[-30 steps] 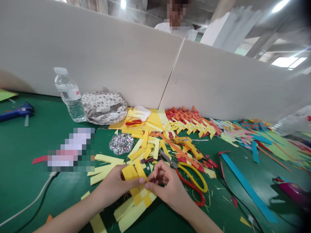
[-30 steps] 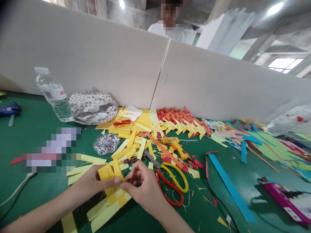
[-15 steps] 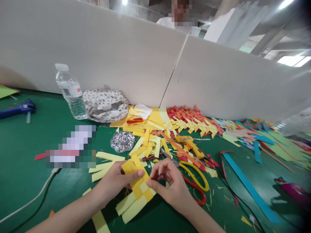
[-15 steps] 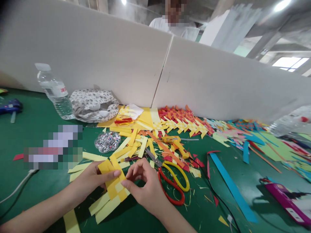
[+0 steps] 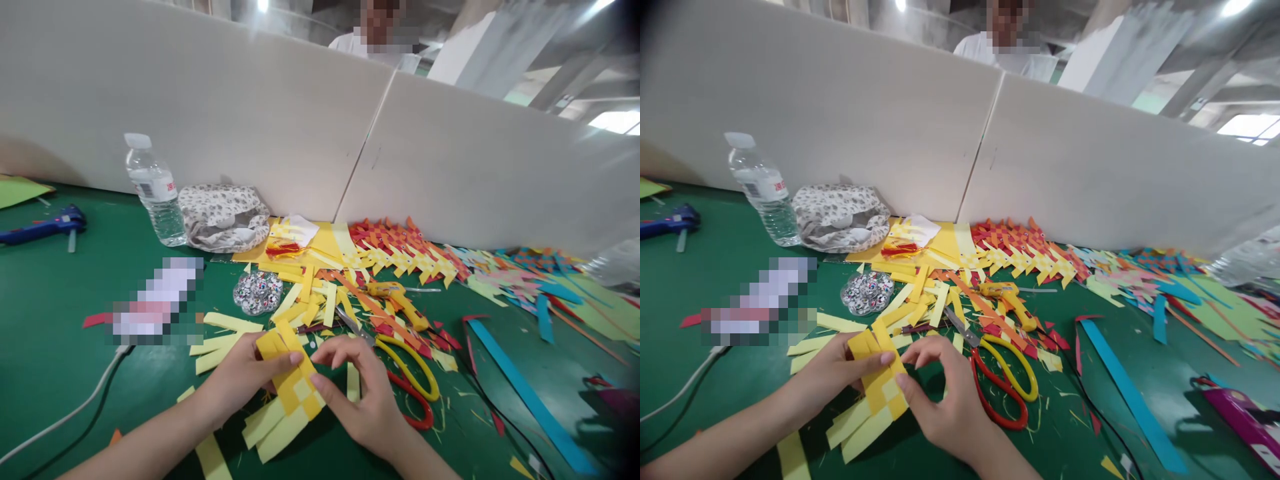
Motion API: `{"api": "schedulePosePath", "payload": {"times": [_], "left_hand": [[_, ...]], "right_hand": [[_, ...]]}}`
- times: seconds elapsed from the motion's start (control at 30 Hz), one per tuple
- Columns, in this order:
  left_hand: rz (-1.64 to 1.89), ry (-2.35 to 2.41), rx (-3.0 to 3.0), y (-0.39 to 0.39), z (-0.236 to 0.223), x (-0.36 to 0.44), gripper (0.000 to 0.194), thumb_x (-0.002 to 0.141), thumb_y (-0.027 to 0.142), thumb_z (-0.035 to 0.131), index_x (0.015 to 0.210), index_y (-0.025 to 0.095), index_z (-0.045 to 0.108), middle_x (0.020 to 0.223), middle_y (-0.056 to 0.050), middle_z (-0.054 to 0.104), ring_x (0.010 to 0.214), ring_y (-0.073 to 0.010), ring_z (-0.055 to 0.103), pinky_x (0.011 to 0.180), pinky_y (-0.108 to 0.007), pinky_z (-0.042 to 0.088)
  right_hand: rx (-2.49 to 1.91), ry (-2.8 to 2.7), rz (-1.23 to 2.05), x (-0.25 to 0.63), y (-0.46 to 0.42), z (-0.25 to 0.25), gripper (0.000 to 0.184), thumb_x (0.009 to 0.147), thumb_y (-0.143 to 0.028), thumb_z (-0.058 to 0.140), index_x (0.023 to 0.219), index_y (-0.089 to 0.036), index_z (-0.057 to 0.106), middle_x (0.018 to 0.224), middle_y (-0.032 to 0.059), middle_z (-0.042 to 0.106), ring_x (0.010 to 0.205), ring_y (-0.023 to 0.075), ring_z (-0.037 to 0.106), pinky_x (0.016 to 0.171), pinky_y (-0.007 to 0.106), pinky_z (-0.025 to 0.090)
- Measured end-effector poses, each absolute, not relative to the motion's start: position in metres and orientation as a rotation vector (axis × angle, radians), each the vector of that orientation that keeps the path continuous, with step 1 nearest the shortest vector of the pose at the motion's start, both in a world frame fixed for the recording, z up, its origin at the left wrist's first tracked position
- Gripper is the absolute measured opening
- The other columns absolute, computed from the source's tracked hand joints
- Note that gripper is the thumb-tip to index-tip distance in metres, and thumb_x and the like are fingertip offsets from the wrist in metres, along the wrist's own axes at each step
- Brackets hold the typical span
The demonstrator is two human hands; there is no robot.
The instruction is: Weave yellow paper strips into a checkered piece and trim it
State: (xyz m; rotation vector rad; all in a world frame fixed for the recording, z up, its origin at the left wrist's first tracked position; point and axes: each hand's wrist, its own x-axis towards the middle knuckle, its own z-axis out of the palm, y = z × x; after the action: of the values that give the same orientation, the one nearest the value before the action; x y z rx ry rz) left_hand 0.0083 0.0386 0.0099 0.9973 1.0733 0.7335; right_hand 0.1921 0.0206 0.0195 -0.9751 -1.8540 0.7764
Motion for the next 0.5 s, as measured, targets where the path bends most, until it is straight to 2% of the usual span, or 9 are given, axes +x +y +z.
{"api": "schedulePosePath", "payload": {"times": [0.13, 0.27, 0.37, 0.5], "left_hand": [[0.723, 1.088, 1.035, 0.039, 0.009, 0.009, 0.032, 0.065, 0.045, 0.069, 0.069, 0.014, 0.06, 0.056, 0.004, 0.058, 0.049, -0.0093, 0.051, 0.045, -0.018, 0.038], [0.734, 1.122, 1.104, 0.037, 0.013, 0.01, 0.033, 0.064, 0.047, 0.068, 0.072, 0.015, 0.06, 0.057, 0.003, 0.057, 0.048, -0.0104, 0.049, 0.045, -0.02, 0.039], [0.753, 1.13, 1.188, 0.033, 0.016, 0.01, 0.033, 0.066, 0.047, 0.066, 0.067, 0.015, 0.059, 0.054, 0.004, 0.054, 0.047, -0.01, 0.046, 0.045, -0.02, 0.037], [0.716, 1.204, 1.455, 0.028, 0.019, 0.01, 0.03, 0.072, 0.045, 0.061, 0.066, 0.015, 0.063, 0.055, 0.002, 0.056, 0.049, -0.0107, 0.044, 0.046, -0.02, 0.032]], "right_hand": [[-0.929, -2.026, 0.745, 0.189, 0.016, 0.02, 0.022, 0.073, -0.009, 0.058, 0.082, -0.025, 0.046, 0.084, 0.0012, 0.061, 0.083, 0.0183, 0.055, 0.076, 0.034, 0.045], [-1.095, -1.702, 0.973, 0.188, 0.016, 0.021, 0.029, 0.073, -0.018, 0.064, 0.088, -0.026, 0.041, 0.1, 0.0039, 0.056, 0.081, 0.0169, 0.058, 0.069, 0.03, 0.048], [-1.205, -1.61, 1.316, 0.19, 0.019, 0.022, 0.033, 0.072, -0.026, 0.068, 0.086, -0.025, 0.038, 0.089, 0.0002, 0.056, 0.067, 0.0111, 0.055, 0.058, 0.023, 0.045], [-1.277, -1.579, 1.497, 0.192, 0.022, 0.024, 0.035, 0.068, -0.023, 0.071, 0.085, -0.023, 0.04, 0.074, -0.0056, 0.054, 0.058, 0.0062, 0.048, 0.053, 0.018, 0.039]]}}
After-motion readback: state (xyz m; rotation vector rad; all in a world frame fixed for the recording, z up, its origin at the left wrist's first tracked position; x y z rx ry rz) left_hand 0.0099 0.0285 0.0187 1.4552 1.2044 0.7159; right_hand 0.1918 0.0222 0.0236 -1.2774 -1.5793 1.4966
